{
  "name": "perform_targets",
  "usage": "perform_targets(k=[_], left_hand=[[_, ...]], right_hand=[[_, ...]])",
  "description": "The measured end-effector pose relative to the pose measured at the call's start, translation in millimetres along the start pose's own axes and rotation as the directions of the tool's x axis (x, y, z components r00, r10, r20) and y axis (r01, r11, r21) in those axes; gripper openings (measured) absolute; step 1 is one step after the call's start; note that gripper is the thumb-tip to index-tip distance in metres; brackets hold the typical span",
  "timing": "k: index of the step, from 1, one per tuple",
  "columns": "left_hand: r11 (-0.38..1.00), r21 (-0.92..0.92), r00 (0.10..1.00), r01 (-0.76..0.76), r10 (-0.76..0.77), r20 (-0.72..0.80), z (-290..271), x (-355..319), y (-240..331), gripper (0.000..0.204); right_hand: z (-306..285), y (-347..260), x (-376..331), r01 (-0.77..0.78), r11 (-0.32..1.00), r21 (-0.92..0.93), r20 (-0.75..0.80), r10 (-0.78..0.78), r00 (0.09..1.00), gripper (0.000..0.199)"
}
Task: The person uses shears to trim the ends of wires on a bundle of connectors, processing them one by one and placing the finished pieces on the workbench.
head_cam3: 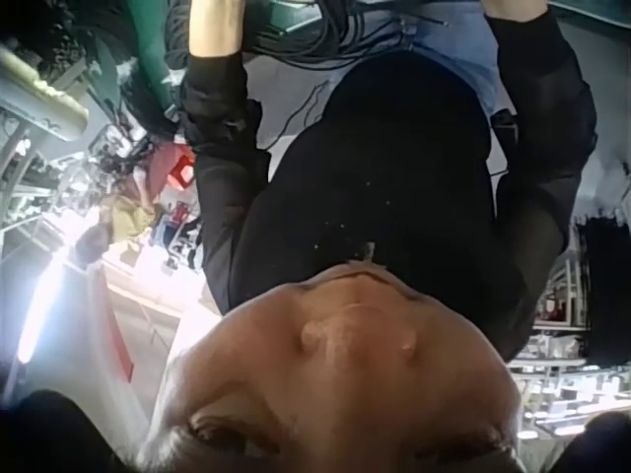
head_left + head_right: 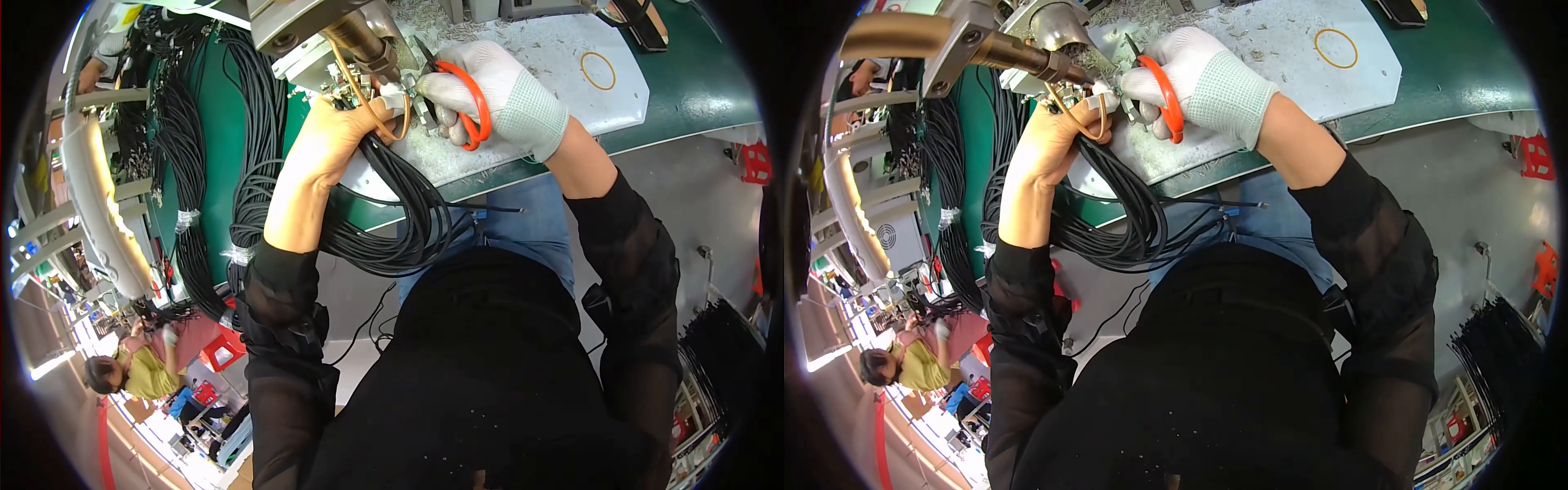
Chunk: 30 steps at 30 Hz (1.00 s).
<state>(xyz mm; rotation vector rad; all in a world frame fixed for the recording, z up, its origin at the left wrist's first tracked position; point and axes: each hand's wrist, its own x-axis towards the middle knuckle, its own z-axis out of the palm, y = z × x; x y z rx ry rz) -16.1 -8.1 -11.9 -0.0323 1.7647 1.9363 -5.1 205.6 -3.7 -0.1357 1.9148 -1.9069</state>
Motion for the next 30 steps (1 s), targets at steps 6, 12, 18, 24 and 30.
perform_targets(k=[6, 12, 18, 24, 30], left_hand=[[0.979, 0.198, 0.995, -0.048, 0.064, -0.079, 10.7, -1.9, 5.3, 0.018], [0.962, 0.272, 0.996, 0.027, -0.001, -0.094, 6.9, -6.2, 12.6, 0.022], [0.898, 0.423, 0.983, -0.126, 0.171, -0.070, 0.0, -8.2, 2.7, 0.028], [0.960, 0.272, 0.996, -0.065, 0.077, -0.037, 3.8, -10.8, 10.8, 0.033], [0.928, 0.372, 0.998, 0.031, -0.006, -0.069, 12.1, -10.7, 19.2, 0.028]], right_hand=[[-3.1, 3.1, -1.4, -0.046, 0.997, 0.069, 0.036, 0.043, 0.998, 0.028], [-5.8, -4.4, -2.7, 0.013, 1.000, -0.006, 0.039, -0.013, 0.999, 0.030], [-5.9, -0.6, -2.6, -0.008, 0.996, 0.087, 0.066, 0.002, 0.998, 0.031], [-7.4, 4.4, 1.4, 0.251, 0.966, -0.065, 0.069, -0.247, 0.967, 0.030], [-5.1, -1.1, -1.0, 0.008, 0.997, 0.079, 0.053, -0.012, 0.999, 0.030]])
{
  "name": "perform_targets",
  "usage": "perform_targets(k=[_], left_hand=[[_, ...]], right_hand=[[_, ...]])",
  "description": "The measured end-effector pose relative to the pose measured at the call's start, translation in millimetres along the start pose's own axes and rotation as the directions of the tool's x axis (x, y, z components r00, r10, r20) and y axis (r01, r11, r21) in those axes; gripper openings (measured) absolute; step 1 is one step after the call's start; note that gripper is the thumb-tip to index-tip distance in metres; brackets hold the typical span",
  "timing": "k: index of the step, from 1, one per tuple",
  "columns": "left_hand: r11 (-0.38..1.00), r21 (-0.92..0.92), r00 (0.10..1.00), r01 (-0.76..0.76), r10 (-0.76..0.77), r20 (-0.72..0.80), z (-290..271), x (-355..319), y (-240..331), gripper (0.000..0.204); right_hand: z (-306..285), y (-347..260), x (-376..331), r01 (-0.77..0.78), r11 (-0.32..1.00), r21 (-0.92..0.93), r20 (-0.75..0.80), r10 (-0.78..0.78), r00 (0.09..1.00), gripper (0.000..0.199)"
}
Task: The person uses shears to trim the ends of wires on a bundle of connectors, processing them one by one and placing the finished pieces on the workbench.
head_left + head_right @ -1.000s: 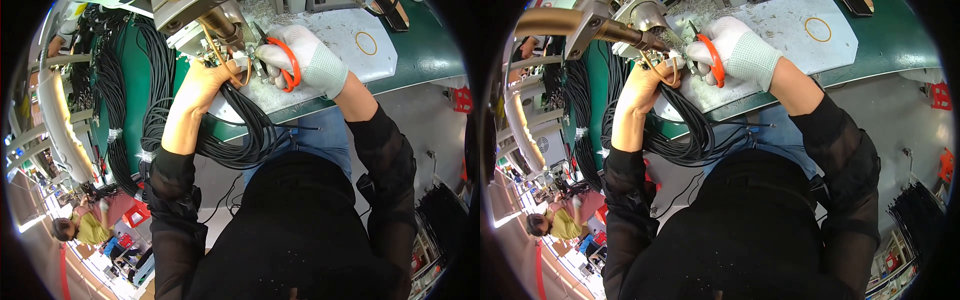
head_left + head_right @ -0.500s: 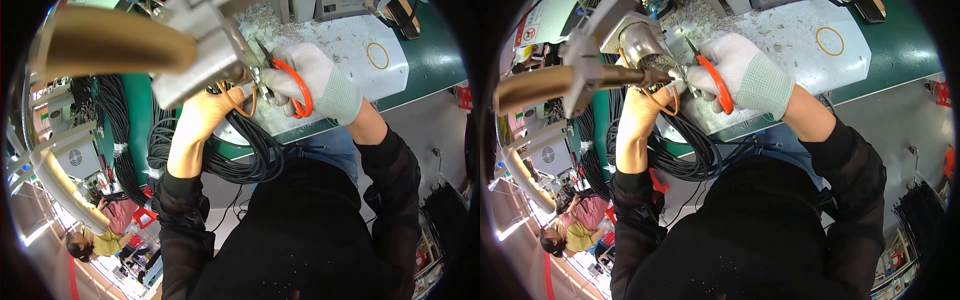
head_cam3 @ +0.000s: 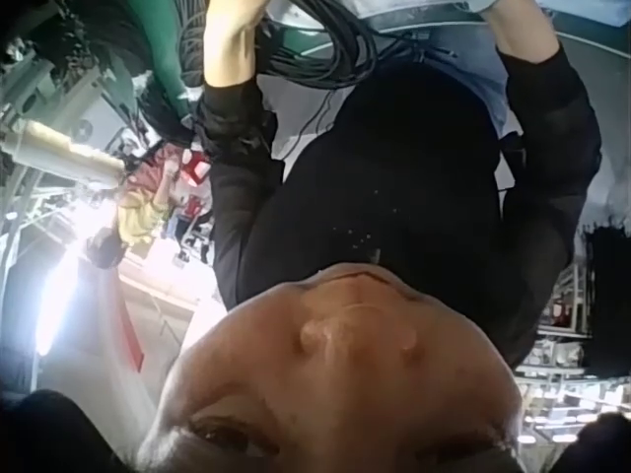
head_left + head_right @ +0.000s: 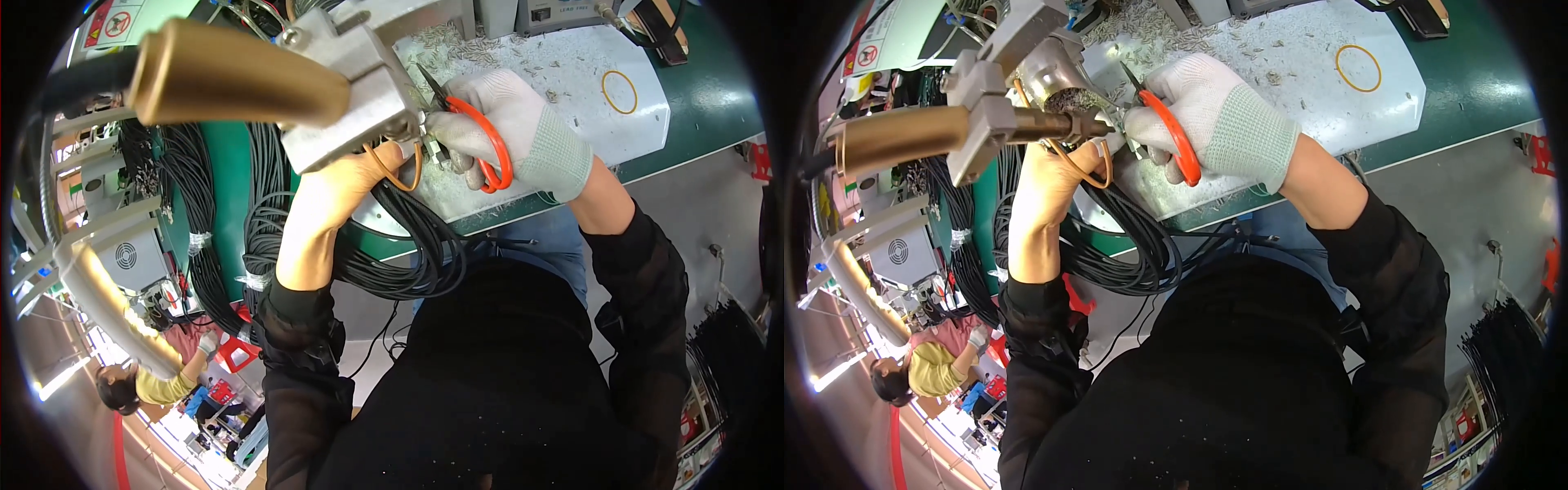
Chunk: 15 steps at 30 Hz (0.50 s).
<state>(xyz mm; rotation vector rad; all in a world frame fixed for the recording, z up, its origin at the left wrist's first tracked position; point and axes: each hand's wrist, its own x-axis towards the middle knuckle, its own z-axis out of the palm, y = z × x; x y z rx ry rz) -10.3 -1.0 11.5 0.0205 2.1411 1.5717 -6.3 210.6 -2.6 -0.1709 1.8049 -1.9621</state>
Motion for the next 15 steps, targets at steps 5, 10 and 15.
perform_targets(k=[5, 10, 15], left_hand=[[0.982, -0.180, 0.998, -0.058, 0.057, -0.008, 12.3, -2.9, -8.1, 0.017], [0.814, -0.578, 0.997, -0.051, 0.004, -0.082, 24.8, -35.0, -24.2, 0.021], [0.695, -0.710, 0.992, -0.112, 0.037, -0.120, 38.2, -79.6, -23.7, 0.023]], right_hand=[[-1.5, 4.5, -2.4, 0.057, 0.993, -0.098, -0.001, -0.058, 0.998, 0.028], [5.4, -4.4, -40.6, 0.105, 0.981, -0.165, -0.052, -0.115, 0.992, 0.026], [-12.9, -13.5, -119.9, -0.083, 0.991, -0.102, -0.269, 0.053, 0.962, 0.023]])
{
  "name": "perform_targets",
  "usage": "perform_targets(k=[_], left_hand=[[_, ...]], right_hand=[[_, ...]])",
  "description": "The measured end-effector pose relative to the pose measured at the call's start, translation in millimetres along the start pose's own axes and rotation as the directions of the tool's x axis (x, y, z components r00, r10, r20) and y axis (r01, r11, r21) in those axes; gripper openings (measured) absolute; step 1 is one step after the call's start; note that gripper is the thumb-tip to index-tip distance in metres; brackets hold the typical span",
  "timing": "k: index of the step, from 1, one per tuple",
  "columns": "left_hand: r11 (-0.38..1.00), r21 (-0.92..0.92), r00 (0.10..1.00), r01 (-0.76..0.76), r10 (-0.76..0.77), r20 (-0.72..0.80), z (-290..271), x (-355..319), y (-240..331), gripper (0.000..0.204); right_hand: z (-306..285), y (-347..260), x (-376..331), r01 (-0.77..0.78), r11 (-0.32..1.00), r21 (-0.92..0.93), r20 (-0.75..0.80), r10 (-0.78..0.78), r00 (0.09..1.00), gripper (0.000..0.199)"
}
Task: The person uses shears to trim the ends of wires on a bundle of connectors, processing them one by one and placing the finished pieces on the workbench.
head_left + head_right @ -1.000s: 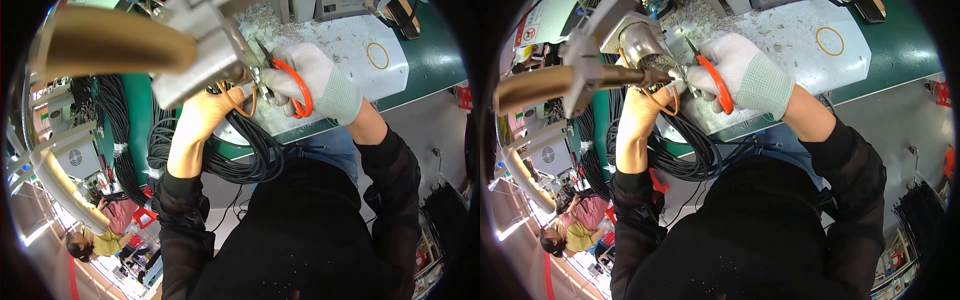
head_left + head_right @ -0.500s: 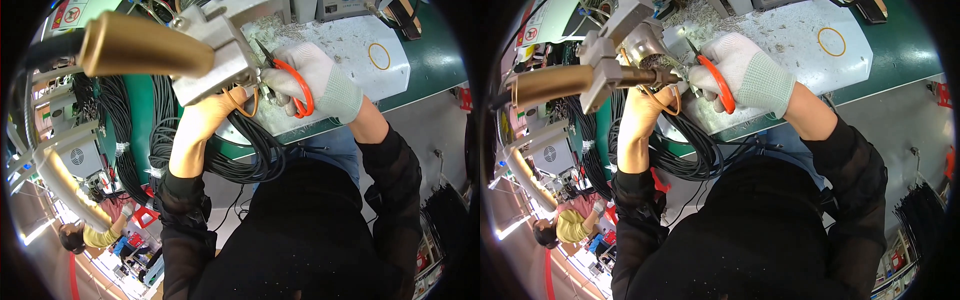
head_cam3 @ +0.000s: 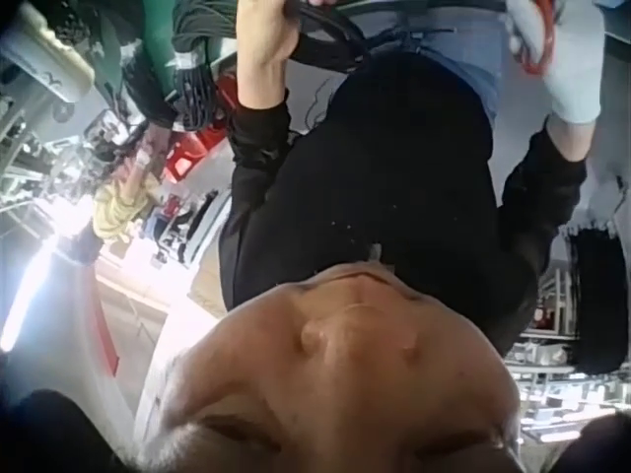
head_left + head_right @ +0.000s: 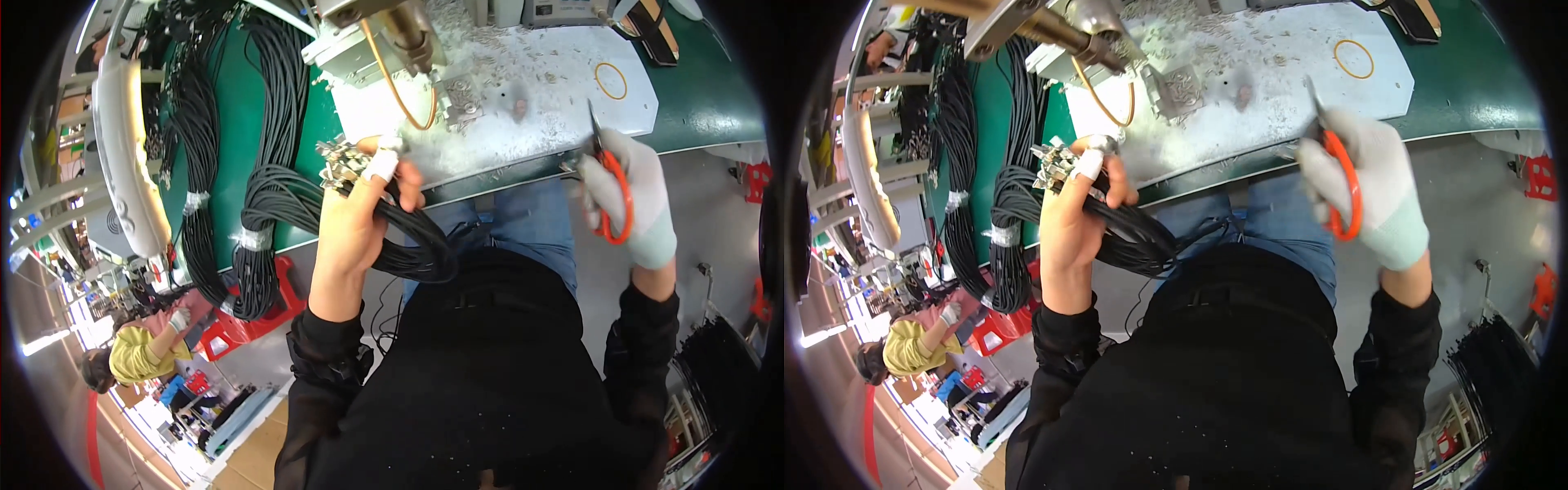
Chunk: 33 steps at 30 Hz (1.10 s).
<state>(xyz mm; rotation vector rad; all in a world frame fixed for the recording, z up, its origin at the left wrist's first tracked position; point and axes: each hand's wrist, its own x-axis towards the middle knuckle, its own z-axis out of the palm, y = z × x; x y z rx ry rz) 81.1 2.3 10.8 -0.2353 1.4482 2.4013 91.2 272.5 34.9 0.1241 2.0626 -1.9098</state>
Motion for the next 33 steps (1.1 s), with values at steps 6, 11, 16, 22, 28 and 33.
perform_targets(k=[6, 11, 16, 22, 28, 33], left_hand=[[0.989, 0.062, 0.970, 0.137, -0.146, 0.194, 33.6, -23.7, -1.8, 0.029], [0.970, 0.186, 0.974, 0.159, -0.185, 0.133, 42.3, -32.3, -1.0, 0.040], [0.957, 0.256, 0.957, 0.138, -0.196, 0.215, 48.6, -35.2, 1.8, 0.045], [0.964, 0.225, 0.956, 0.140, -0.191, 0.223, 52.0, -30.5, 3.6, 0.047], [0.802, 0.591, 0.945, 0.085, -0.253, 0.208, 60.8, -23.8, -8.4, 0.055], [0.826, 0.564, 0.950, -0.001, -0.176, 0.259, 72.4, -23.2, -13.8, 0.055]], right_hand=[[39.8, -18.7, -22.9, 0.233, 0.898, -0.373, 0.064, -0.226, 0.972, 0.031], [61.6, -21.7, -5.0, 0.003, 0.990, 0.140, 0.250, -0.038, 0.968, 0.028], [53.4, -25.8, -9.1, -0.090, 0.987, 0.134, 0.288, 0.048, 0.956, 0.021], [44.7, -6.3, -20.7, 0.094, 0.995, -0.015, 0.086, -0.092, 0.992, 0.015], [26.7, 11.7, -30.5, 0.254, 0.873, -0.417, -0.301, -0.396, 0.868, 0.017], [29.4, 11.9, -29.4, 0.201, 0.975, -0.097, -0.066, -0.208, 0.976, 0.018]])
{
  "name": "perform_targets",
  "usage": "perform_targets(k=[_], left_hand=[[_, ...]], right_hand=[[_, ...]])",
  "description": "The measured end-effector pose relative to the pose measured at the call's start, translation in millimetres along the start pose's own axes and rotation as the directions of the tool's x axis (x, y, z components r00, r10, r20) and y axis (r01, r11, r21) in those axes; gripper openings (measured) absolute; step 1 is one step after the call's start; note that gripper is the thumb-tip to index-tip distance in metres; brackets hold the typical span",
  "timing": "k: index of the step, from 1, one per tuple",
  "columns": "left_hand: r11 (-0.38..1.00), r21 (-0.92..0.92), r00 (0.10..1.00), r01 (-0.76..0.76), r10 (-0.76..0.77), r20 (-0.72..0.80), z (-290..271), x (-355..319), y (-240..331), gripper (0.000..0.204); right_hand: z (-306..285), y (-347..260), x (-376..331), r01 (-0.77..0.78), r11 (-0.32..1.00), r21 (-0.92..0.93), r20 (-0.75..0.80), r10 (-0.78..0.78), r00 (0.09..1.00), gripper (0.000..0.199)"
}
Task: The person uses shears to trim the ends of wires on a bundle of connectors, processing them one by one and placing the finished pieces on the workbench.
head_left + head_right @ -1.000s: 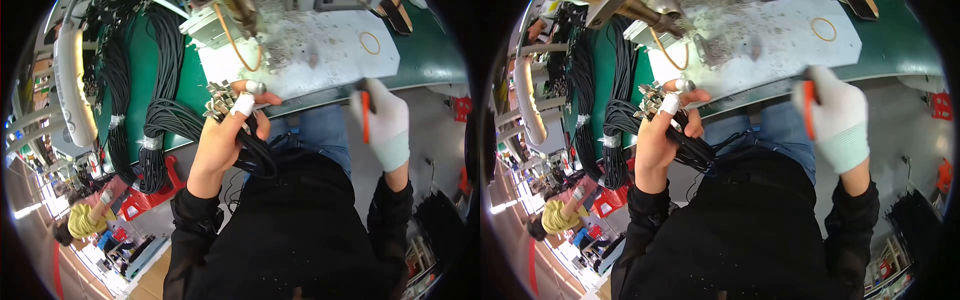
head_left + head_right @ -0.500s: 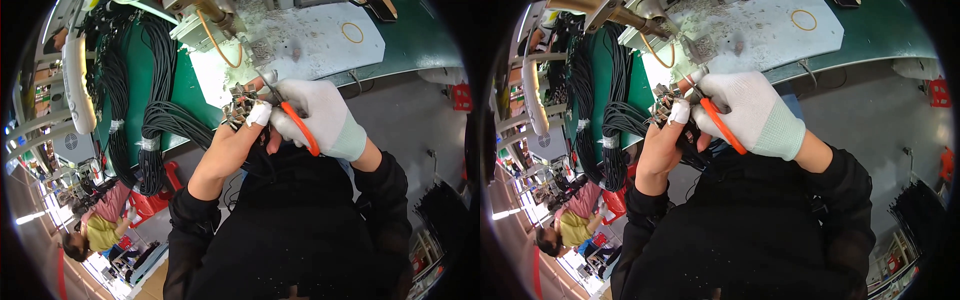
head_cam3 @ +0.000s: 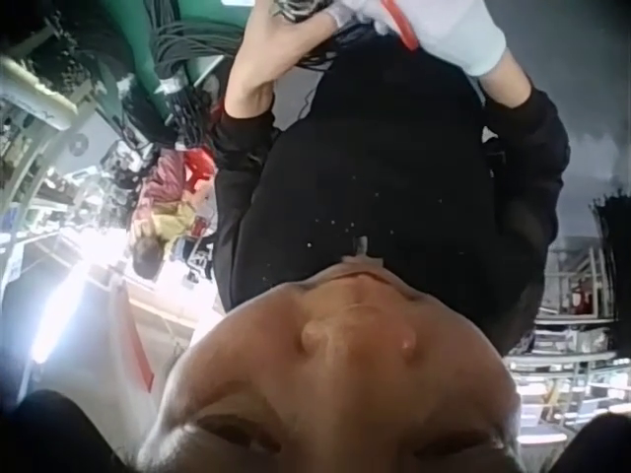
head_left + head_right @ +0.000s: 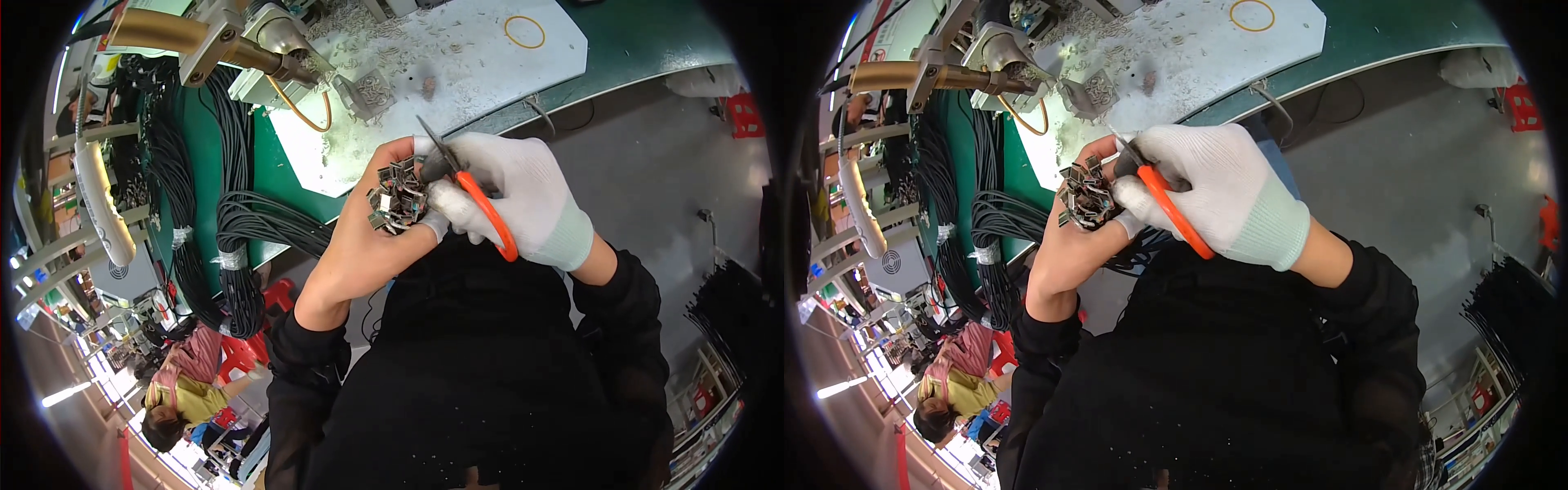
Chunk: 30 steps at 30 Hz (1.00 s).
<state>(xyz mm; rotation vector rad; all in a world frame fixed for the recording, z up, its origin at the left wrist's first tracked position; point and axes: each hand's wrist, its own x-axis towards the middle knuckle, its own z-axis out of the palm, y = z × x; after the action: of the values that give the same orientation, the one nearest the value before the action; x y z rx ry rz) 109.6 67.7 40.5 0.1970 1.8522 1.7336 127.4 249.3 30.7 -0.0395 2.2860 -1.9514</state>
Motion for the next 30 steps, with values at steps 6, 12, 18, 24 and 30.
perform_targets(k=[6, 12, 18, 24, 30], left_hand=[[0.998, 0.018, 0.998, 0.060, -0.060, -0.016, -9.9, -4.3, -2.1, 0.049], [0.997, 0.038, 0.982, -0.071, 0.077, -0.171, -5.2, -15.4, -10.3, 0.035], [0.850, 0.212, 0.846, -0.483, 0.515, -0.137, -10.5, -13.0, -31.2, 0.032], [0.507, 0.465, 0.675, -0.726, 0.652, 0.344, -21.5, -6.6, -14.0, 0.033], [0.344, 0.448, 0.545, -0.826, 0.692, 0.473, -24.7, -4.7, -13.0, 0.027]], right_hand=[[1.7, 3.7, 7.4, -0.066, 0.991, 0.114, 0.115, 0.053, 0.992, 0.017], [8.6, -13.0, 1.8, -0.178, 0.951, 0.253, 0.007, 0.182, 0.983, 0.016], [6.9, -10.4, 1.4, 0.043, 0.988, -0.150, 0.104, -0.027, 0.994, 0.017], [-22.3, -8.6, 5.0, -0.694, 0.616, 0.372, 0.660, 0.350, 0.665, 0.026], [-19.0, -12.2, -5.5, -0.688, 0.633, 0.355, 0.661, 0.350, 0.664, 0.024]])
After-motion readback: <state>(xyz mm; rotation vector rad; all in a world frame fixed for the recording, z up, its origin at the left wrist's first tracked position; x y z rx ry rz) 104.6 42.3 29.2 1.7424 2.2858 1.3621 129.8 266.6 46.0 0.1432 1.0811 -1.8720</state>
